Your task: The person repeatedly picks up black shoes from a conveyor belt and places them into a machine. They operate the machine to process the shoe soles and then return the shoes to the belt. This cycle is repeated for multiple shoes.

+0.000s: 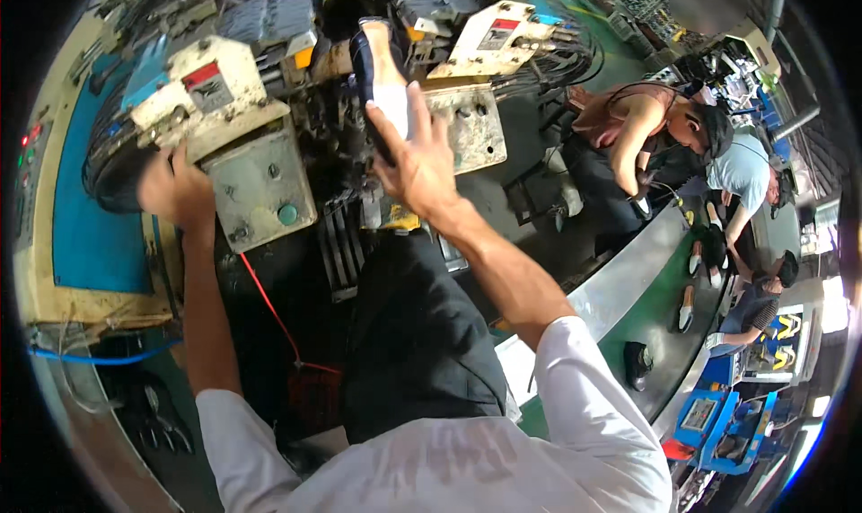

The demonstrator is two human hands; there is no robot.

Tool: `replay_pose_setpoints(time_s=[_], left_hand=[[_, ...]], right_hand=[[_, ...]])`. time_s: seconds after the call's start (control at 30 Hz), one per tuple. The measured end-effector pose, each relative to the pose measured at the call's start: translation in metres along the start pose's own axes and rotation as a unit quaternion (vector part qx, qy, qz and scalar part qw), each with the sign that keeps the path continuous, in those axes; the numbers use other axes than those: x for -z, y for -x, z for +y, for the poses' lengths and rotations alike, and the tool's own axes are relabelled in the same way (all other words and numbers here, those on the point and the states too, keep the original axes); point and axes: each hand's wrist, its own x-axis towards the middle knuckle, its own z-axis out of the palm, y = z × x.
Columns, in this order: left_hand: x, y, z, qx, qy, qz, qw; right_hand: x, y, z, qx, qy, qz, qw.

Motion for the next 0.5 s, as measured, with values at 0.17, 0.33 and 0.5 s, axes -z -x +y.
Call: replay_pose_setpoints(time_s=[0.17, 0.33, 0.5], left_hand=[[-0.006, 0.01, -0.017, -0.019, 0.014, 0.012, 1.0], [0.002, 0.006, -0.008, -0.008, 0.041, 0.017, 0.999], [0.007, 0.001, -0.01, -0.023, 0.08, 0.033, 0.996]], right_hand=[[-0.005, 0.004, -0.002, 0.004, -0.047, 0.018, 0.999], [-0.017, -0.001, -0.015, 0.026, 0.018, 0.015, 0.999], [-0.028, 0.002, -0.02, 0.034, -0.001, 0.04, 0.999]])
